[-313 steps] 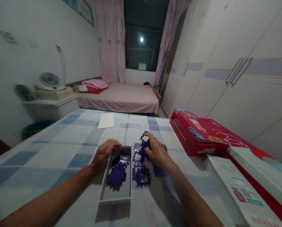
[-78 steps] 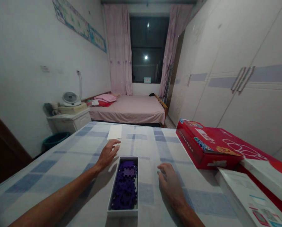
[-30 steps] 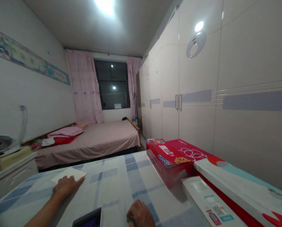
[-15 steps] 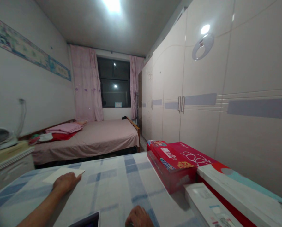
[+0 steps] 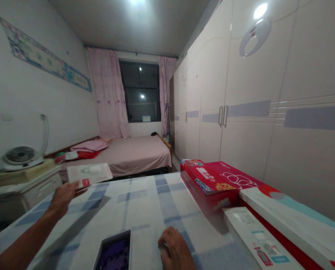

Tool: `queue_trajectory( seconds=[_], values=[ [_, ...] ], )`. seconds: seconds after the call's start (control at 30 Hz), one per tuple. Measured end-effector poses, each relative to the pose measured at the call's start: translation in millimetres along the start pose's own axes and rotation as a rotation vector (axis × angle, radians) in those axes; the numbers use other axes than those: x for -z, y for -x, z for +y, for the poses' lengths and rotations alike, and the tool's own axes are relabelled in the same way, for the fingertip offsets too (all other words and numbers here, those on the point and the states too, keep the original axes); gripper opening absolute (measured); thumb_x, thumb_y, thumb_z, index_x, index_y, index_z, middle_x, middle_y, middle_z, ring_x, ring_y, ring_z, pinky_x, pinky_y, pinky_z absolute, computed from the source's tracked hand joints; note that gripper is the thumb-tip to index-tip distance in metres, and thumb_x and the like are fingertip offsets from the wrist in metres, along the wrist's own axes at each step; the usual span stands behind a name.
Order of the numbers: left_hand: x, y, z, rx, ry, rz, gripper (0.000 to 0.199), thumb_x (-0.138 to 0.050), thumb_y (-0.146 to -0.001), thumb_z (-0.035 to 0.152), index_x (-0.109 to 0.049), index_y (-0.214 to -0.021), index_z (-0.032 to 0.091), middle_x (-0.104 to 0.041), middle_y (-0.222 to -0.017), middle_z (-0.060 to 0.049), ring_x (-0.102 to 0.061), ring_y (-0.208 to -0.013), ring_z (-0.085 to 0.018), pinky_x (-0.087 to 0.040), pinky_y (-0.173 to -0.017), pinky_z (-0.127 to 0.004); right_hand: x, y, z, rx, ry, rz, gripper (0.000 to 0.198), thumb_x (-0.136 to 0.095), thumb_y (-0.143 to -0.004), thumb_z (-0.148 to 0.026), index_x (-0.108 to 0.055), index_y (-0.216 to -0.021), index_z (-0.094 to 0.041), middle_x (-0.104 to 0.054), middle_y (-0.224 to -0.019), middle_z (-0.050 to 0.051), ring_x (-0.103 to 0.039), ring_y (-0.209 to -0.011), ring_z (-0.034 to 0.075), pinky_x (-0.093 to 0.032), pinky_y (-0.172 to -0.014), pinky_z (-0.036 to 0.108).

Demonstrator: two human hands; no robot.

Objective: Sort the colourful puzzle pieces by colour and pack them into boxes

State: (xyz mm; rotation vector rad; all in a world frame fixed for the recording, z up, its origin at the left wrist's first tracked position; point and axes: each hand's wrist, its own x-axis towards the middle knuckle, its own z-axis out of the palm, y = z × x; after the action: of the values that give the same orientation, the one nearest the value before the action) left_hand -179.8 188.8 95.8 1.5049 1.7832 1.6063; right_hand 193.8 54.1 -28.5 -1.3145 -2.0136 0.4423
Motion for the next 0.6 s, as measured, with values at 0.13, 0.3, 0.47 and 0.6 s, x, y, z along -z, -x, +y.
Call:
queue_trajectory(
  seconds=[0.13, 0.3, 0.47, 0.6],
  values=[
    [18, 72, 61, 0.127, 0.704, -0.007, 0.013, -0.057, -0.075, 0.025, -0.059, -0.083, 0.015, -0.069, -0.088, -0.003, -0.067, -0.082, -0.017, -0.059, -0.074, -0.033, 30, -3, -30, -0.177, -0.24, 0.046, 0.022, -0.045, -0.081, -0.023, -0.059, -0.097, -0.018, -0.06, -0.095, 0.006, -0.057, -0.085, 0.017, -0.046, -0.075, 0.03],
    [29, 172, 107, 0.258, 0.793, -0.231, 0.024, -0.063, -0.077, 0.029, -0.064, -0.096, 0.013, -0.069, -0.099, -0.007, -0.067, -0.086, -0.021, -0.06, -0.068, -0.032, 61, -13, -86, -0.293, -0.654, 0.021, 0.04, -0.053, -0.082, -0.043, -0.054, -0.112, -0.017, -0.063, -0.107, 0.009, -0.059, -0.095, 0.02, -0.046, -0.081, 0.034],
    [35, 233, 108, 0.417, 0.772, -0.504, 0.036, -0.057, -0.084, 0.035, -0.061, -0.114, 0.014, -0.065, -0.116, -0.011, -0.066, -0.094, -0.024, -0.058, -0.072, -0.034, 66, -2, -144, -0.25, -0.969, -0.138, 0.035, -0.05, -0.087, -0.042, -0.056, -0.113, -0.02, -0.061, -0.115, 0.009, -0.058, -0.101, 0.02, -0.046, -0.084, 0.034],
    [41, 257, 105, 0.395, 0.635, -0.778, 0.035, -0.051, -0.088, 0.039, -0.065, -0.111, 0.017, -0.066, -0.114, -0.01, -0.065, -0.095, -0.024, -0.055, -0.074, -0.031, 56, 2, -155, -0.299, -1.267, -0.037, 0.029, -0.054, -0.085, -0.036, -0.057, -0.109, -0.019, -0.063, -0.11, 0.007, -0.06, -0.094, 0.018, -0.047, -0.083, 0.033]
  ],
)
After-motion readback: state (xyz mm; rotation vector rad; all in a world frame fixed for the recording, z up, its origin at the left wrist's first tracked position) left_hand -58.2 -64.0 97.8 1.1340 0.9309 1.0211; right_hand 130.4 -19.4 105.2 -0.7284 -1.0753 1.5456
